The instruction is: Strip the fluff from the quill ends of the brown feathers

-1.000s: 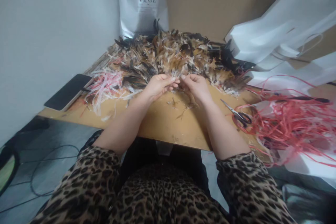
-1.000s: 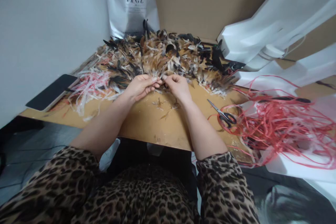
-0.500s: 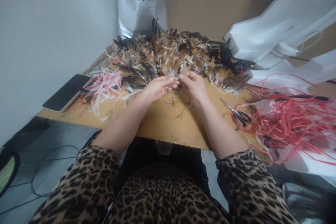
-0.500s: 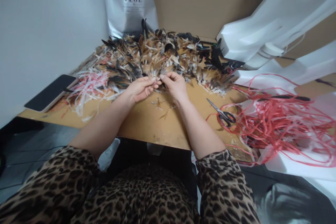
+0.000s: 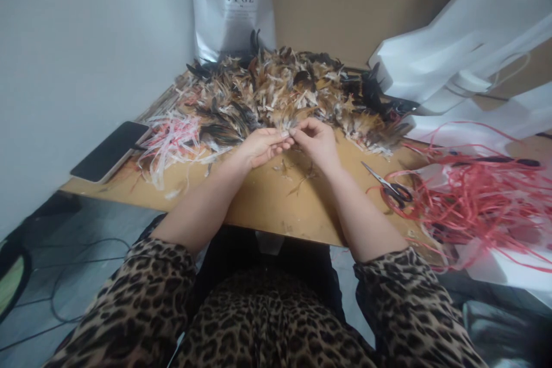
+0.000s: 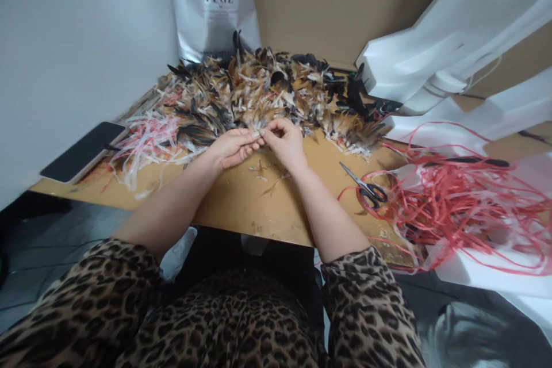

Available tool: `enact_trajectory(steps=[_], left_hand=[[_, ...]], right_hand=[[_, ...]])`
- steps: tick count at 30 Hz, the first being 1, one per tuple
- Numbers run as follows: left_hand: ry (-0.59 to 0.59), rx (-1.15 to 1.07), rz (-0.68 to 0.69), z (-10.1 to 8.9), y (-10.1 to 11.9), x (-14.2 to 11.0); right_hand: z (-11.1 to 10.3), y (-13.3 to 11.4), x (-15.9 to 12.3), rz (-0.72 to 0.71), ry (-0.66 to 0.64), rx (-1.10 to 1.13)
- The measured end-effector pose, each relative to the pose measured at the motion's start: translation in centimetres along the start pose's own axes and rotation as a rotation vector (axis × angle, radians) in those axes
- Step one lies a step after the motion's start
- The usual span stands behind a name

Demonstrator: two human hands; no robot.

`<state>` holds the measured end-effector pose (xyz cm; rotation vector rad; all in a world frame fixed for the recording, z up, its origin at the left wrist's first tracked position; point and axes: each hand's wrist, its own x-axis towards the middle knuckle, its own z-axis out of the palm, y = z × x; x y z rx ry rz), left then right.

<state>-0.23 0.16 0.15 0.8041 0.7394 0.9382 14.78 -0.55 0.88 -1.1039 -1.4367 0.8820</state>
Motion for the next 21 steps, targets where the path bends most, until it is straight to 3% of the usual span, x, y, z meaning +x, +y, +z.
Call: enact_trajectory(steps=[7,13,17,21], left_hand=[[0.021,0.201,0.123,0.4,-0.1,-0.3],[0.006,0.247,0.12,0.3,-0.3,-0.3],[0.004,0.275,0.143,-0.1,-0.4,-0.1],[0.127,0.22,0.227,-0.6,0.1,0.4]], right_hand=[[0.1,0.5,0.3,0.143,-0.008,0.211],[0.5,0.4,0.1,0.201,0.014,0.321],[0.4,0.4,0.2,0.211,-0.028,0.316],[-0.4,1.0,0.5,0.167,-0.066,0.141]])
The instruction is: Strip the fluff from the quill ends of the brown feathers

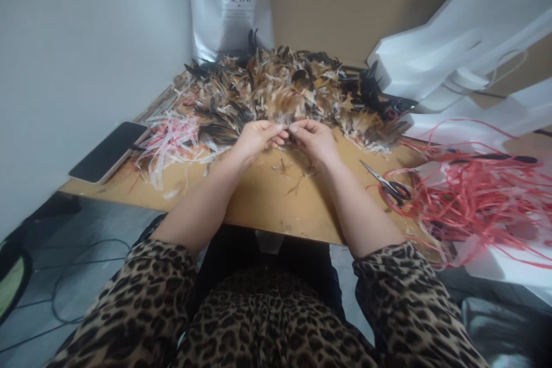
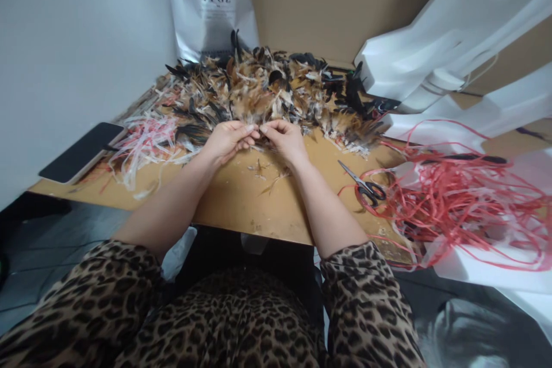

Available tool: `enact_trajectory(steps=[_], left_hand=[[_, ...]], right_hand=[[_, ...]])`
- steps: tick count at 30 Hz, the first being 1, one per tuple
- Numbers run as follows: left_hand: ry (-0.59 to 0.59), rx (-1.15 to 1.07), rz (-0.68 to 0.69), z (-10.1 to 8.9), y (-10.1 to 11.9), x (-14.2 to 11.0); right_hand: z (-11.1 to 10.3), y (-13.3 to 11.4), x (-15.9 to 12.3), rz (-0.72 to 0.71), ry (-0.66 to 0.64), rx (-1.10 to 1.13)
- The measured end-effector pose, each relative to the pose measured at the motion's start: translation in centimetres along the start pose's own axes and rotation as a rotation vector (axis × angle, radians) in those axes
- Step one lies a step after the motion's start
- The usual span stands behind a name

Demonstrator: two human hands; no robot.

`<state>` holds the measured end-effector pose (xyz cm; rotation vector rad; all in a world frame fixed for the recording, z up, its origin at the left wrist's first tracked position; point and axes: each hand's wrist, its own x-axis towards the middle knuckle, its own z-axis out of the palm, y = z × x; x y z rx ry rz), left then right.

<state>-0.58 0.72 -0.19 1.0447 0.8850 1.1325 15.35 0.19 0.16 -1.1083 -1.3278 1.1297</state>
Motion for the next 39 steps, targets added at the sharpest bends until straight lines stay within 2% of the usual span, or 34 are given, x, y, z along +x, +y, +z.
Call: enact_trajectory(steps=[2,5,8,11,13,17,19,22,25,28,33,36,39], left_hand=[[0.109,-0.014,0.062,-0.1,0.2,0.3],[0.23,0.084,0.171,-0.1,0.5,0.1],[0.236,0.232,0.327,-0.1,0.6,-0.6],[0.194,0.308,0.449,0.0,0.6,-1.1],[0.182,0.281,0.432,0.2,0.6,-1.1],[0.121,0.118,0.22,0.7,0.3,-0.5],[0.069,0.011,0.118,0.7,0.1,-0.3],[0.028,-0.134,0.045,0.4,0.1,-0.1],[0.036,-0.202,0.005,0.0,0.5,-0.1],[0.082,-0.214,-0.011,-0.3,1.0,-0.1],[0.08,-0.075,0.044,-0.7,1.1,0.0],[0.045,0.091,0.104,-0.8,1.0,-0.1],[0.014,0.195,0.108,-0.6,1.0,-0.3]], right_hand=[[-0.5,0.4,0.2,-0.029,-0.034,-0.209],[-0.9,0.9,0.1,-0.095,-0.114,-0.548],[-0.6,1.1,-0.2,-0.234,-0.161,-0.819],[0.0,0.9,-0.7,-0.269,-0.212,-1.069],[0.3,0.9,-0.9,-0.26,-0.229,-1.209],[0.7,1.0,-1.0,-0.255,-0.236,-1.331],[0.7,1.0,-0.9,-0.253,-0.247,-1.312],[0.3,0.9,-0.6,-0.256,-0.259,-1.177],[-0.3,0.6,-0.4,-0.208,-0.247,-0.921],[-0.9,0.2,-0.4,-0.083,-0.237,-0.654],[-1.5,-0.4,-0.5,0.099,-0.296,-0.347],[-1.7,-0.9,-0.4,0.16,-0.314,-0.27],[-1.9,-1.1,-0.4,0.201,-0.324,-0.223]])
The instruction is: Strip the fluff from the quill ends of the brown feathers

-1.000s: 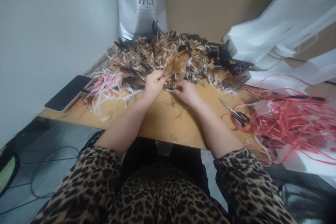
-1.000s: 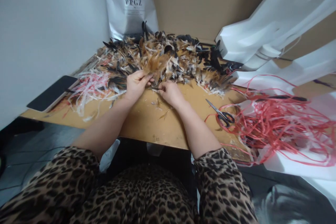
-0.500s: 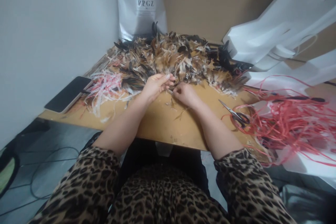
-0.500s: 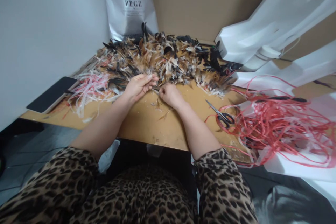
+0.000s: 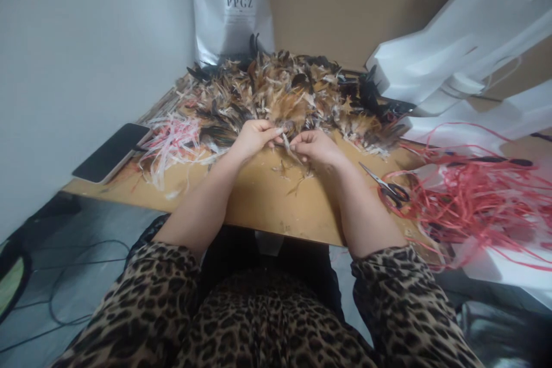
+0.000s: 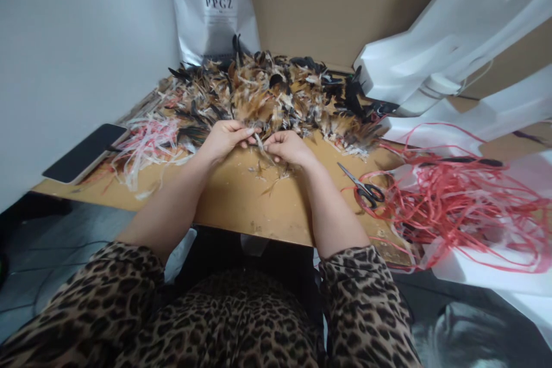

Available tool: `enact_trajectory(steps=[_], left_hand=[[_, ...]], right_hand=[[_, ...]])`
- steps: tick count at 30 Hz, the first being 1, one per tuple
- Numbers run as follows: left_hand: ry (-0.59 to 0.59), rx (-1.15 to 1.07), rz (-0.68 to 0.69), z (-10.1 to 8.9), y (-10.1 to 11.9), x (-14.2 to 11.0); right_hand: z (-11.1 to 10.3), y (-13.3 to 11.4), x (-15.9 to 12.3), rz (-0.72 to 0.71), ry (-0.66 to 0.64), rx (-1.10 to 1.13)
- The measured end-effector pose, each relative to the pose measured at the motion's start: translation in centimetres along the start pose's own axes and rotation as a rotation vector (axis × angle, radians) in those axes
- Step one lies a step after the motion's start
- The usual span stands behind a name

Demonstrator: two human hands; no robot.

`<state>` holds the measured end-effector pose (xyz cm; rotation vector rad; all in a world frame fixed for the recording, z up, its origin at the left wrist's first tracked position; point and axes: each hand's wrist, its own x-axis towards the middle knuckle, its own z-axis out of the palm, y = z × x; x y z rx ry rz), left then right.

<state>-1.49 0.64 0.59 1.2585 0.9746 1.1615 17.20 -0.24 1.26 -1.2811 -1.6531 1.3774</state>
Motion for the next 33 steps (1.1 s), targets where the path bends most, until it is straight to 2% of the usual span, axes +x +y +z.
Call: enact_trajectory(steps=[7,11,13,17,22,26,30,33], left_hand=[[-0.074,-0.044,-0.017,0.4,-0.2,-0.2],[-0.028,-0.202,-0.116,0.5,-0.6,-0.1],[-0.003,-0.289,-0.172,0.6,-0.7,0.1],[0.01,-0.408,-0.218,0.6,-0.7,0.3],[0.021,-0.426,-0.278,0.9,-0.5,0.2],[0.045,-0.404,-0.287,1.2,-0.6,-0.1],[-0.001,-0.416,-0.278,1.2,-0.8,-0.1],[-0.065,-0.457,-0.313,1.0,-0.7,-0.1]], right_hand=[[0.1,0.0,0.0,0.049,-0.133,0.134],[0.2,-0.2,-0.2,0.002,-0.12,0.215],[0.4,-0.3,-0.1,-0.05,-0.072,0.23],[1.4,-0.3,0.1,-0.239,0.143,0.141],[2.6,-0.6,-0.2,-0.534,0.37,-0.271],[3.0,-0.6,-0.6,-0.618,0.396,-0.493],[3.1,-0.1,0.0,-0.651,0.469,-0.412],[2.9,0.3,0.8,-0.559,0.47,-0.096]])
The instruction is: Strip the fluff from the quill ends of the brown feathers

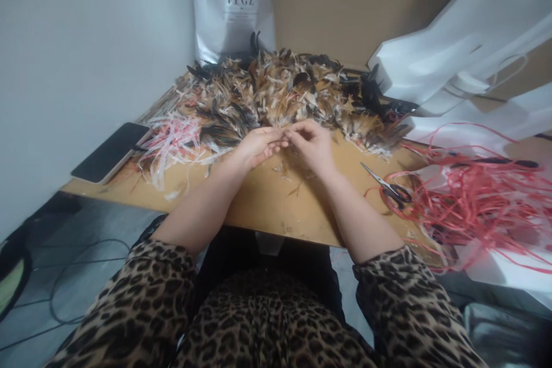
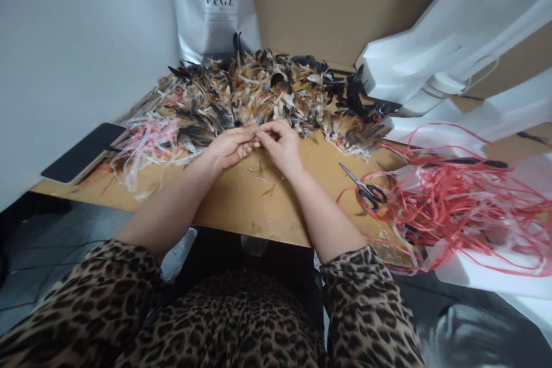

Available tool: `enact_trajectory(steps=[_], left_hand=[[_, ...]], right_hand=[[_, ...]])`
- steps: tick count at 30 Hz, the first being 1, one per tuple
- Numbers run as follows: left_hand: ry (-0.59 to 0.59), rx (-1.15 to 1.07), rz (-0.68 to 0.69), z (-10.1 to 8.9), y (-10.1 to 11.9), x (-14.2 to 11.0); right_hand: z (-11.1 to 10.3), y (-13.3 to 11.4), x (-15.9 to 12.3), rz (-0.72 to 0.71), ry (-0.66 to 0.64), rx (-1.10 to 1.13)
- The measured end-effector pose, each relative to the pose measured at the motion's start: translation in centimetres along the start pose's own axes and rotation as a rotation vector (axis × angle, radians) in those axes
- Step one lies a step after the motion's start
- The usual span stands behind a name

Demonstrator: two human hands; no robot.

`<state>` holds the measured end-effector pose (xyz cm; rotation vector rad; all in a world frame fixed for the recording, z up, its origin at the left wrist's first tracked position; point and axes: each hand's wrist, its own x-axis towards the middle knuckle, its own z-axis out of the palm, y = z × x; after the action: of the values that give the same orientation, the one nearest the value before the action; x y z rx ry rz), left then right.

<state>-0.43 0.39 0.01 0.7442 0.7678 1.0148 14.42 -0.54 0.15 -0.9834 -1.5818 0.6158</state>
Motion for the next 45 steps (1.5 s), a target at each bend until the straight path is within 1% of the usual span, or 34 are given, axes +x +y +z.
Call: enact_trajectory(steps=[2,4,7,10,15,19,24,26,31,35,38,42,45], left_hand=[[-0.032,-0.03,-0.037,0.0,0.1,-0.1],[-0.069,-0.057,-0.078,0.1,0.3,-0.3],[-0.102,-0.093,-0.143,0.3,0.5,-0.6],[-0.105,-0.115,-0.185,0.4,0.8,-0.8],[-0.114,-0.116,-0.231,0.4,1.0,-0.9],[-0.135,-0.066,-0.218,0.2,0.9,-0.8],[-0.143,-0.015,-0.181,0.1,0.7,-0.6],[-0.112,0.02,-0.122,0.3,0.6,-0.6],[0.019,0.162,0.102,0.4,0.1,-0.2],[0.028,0.283,0.195,0.2,-0.4,0.1],[0.025,0.306,0.184,0.3,-0.5,0.1],[0.006,0.209,0.11,0.6,-0.3,-0.4],[-0.025,0.181,0.076,0.8,-0.1,-0.6]], right_hand=[[-0.1,0.5,0.3,0.16,-0.005,0.225],[-0.3,0.8,0.5,0.272,-0.023,0.402],[-0.5,0.9,0.5,0.339,-0.043,0.543],[-0.5,1.0,0.5,0.353,-0.079,0.599],[-0.5,1.2,0.5,0.312,-0.106,0.573],[-0.8,1.3,0.6,0.284,-0.117,0.537],[-1.1,1.1,0.7,0.29,-0.095,0.456],[-1.0,0.8,0.6,0.312,-0.091,0.457],[-0.4,-0.1,0.4,0.436,-0.062,0.45],[-0.2,-0.6,0.3,0.493,0.02,0.443],[-0.1,-0.5,0.4,0.486,0.055,0.456],[0.0,-0.4,0.4,0.49,0.046,0.474],[-0.1,-0.4,0.4,0.458,0.043,0.493]])
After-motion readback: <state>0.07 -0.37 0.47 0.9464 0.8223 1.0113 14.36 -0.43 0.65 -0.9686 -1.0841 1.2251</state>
